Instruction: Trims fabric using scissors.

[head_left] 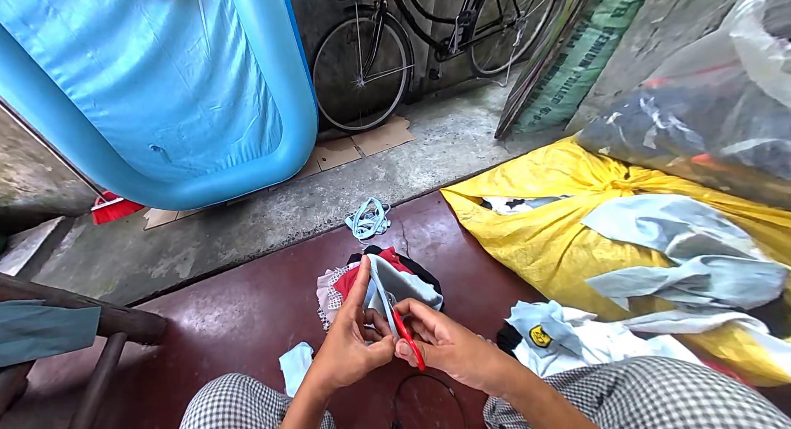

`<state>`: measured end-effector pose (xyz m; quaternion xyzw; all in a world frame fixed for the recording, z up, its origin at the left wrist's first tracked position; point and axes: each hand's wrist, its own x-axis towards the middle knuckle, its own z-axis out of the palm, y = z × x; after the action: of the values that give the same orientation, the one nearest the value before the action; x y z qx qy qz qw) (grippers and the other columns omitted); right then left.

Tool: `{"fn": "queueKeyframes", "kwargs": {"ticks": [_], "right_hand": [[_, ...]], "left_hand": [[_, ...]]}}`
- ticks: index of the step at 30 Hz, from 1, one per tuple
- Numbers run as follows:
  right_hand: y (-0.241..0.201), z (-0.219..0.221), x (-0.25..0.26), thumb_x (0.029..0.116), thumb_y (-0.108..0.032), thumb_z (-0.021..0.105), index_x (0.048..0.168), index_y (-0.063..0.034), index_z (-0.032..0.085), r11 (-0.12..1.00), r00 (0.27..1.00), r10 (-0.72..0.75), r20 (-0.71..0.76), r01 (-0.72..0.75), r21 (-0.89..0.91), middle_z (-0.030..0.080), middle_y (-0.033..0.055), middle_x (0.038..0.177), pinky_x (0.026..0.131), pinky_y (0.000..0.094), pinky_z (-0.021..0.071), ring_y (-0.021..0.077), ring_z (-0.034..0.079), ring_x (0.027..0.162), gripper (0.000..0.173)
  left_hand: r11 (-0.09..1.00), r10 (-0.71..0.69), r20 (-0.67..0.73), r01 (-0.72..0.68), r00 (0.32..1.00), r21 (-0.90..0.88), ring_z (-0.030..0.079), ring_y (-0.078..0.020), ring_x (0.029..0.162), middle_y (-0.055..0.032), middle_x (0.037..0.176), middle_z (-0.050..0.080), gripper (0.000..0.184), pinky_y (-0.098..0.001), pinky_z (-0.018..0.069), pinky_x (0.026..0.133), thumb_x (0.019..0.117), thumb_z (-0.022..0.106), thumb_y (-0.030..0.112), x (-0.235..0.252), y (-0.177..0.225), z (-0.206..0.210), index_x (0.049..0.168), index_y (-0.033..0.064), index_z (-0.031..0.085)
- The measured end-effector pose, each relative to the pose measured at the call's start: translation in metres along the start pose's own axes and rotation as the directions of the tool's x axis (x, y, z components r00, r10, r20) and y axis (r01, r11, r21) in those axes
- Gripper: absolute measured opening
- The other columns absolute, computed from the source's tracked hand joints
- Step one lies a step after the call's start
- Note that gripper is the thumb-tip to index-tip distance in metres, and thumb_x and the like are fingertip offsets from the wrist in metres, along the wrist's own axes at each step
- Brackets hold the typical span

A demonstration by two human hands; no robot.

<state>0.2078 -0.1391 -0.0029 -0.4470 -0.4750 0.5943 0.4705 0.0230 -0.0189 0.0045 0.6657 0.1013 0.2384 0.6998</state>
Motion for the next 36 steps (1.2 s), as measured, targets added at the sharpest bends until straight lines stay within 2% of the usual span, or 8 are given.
{"fn": "queueKeyframes", "kwargs": {"ticks": [8,11,15,18,21,26,31,36], "right_hand": [[0.000,0.003,-0.001,0.0947,-0.034,0.071,0.131,-0.0104,0.053,0.995,0.996,0.048,-0.080,-0.055,-0.080,0.066,0.0032,0.091,0.066,0.0294,0.0557,0.0135,0.065,0.075,0.047],[-0.003,0.001,-0.006,0.0947,-0.040,0.070,0.130,-0.0131,0.055,0.970,0.992,0.101,-0.074,-0.115,-0.214,0.065,0.0016,0.090,0.066,0.0296,0.0547,0.0124,0.064,0.074,0.047],[-0.011,-0.003,-0.013,0.0948,-0.045,0.069,0.131,-0.0167,0.056,0.866,0.979,0.194,-0.057,-0.198,-0.459,0.066,0.0033,0.095,0.073,0.0359,0.0560,0.0150,0.065,0.081,0.048],[-0.015,-0.005,-0.016,0.0957,-0.047,0.066,0.132,-0.0180,0.056,0.747,0.965,0.240,-0.101,-0.250,-0.616,0.068,0.0065,0.098,0.077,0.0472,0.0562,0.0223,0.067,0.086,0.047],[-0.017,-0.003,-0.016,0.0970,-0.045,0.064,0.132,-0.0178,0.055,0.668,0.952,0.253,-0.174,-0.302,-0.680,0.068,0.0085,0.099,0.079,0.0554,0.0548,0.0284,0.068,0.090,0.045],[-0.011,0.000,-0.013,0.0965,-0.046,0.064,0.133,-0.0186,0.055,0.759,0.959,0.216,-0.182,-0.282,-0.587,0.068,0.0055,0.100,0.077,0.0463,0.0563,0.0215,0.068,0.087,0.047],[-0.006,0.002,-0.011,0.0953,-0.042,0.068,0.130,-0.0164,0.056,0.893,0.978,0.169,-0.126,-0.206,-0.400,0.066,0.0016,0.097,0.074,0.0323,0.0562,0.0128,0.066,0.082,0.045],[-0.002,0.004,-0.008,0.0942,-0.041,0.070,0.130,-0.0126,0.055,0.954,0.992,0.119,-0.052,-0.128,-0.271,0.065,0.0019,0.092,0.068,0.0296,0.0554,0.0122,0.065,0.077,0.048]], "left_hand": [[0.995,-0.084,0.113,0.089,0.990,-0.046,0.071,-0.0220,0.086,-0.0101,0.167,0.020,0.124,-0.0392,0.0642,0.073,0.0788,0.079,-0.007,0.005,-0.002,-0.015,0.166,0.0303,-0.001],[0.991,-0.120,0.125,0.125,0.985,-0.037,0.066,-0.0138,0.083,-0.0103,0.162,0.032,0.112,-0.0323,0.0597,0.072,0.0818,0.076,-0.001,0.006,0.000,-0.028,0.166,0.0253,0.008],[0.979,-0.191,-0.022,0.192,0.981,0.069,0.067,-0.0158,0.088,-0.0110,0.137,0.060,0.087,-0.0328,0.0583,0.076,0.0852,0.072,0.010,0.008,0.003,-0.040,0.162,0.0195,0.031],[0.984,-0.148,-0.184,0.163,0.972,0.068,0.067,-0.0184,0.100,-0.0096,0.138,0.061,0.075,-0.0350,0.0583,0.085,0.0855,0.070,0.003,0.010,-0.003,-0.042,0.155,0.0164,0.046],[0.995,-0.078,-0.288,0.093,0.955,0.037,0.069,-0.0226,0.097,-0.0113,0.138,0.061,0.077,-0.0384,0.0601,0.084,0.0837,0.072,-0.003,0.013,-0.008,-0.037,0.154,0.0167,0.048],[0.999,-0.053,-0.303,0.051,0.952,-0.012,0.072,-0.0245,0.087,-0.0122,0.153,0.047,0.096,-0.0387,0.0638,0.078,0.0788,0.078,-0.008,0.015,-0.004,-0.022,0.160,0.0208,0.036],[0.999,-0.040,-0.331,0.041,0.943,-0.003,0.072,-0.0258,0.077,-0.0179,0.132,0.063,0.102,-0.0389,0.0643,0.074,0.0781,0.080,-0.008,0.013,0.001,-0.017,0.162,0.0244,0.031],[0.999,-0.027,-0.332,0.039,0.943,0.030,0.071,-0.0229,0.076,-0.0125,0.148,0.048,0.103,-0.0383,0.0653,0.072,0.0778,0.081,-0.006,0.011,0.001,-0.018,0.162,0.0284,0.032]]}}
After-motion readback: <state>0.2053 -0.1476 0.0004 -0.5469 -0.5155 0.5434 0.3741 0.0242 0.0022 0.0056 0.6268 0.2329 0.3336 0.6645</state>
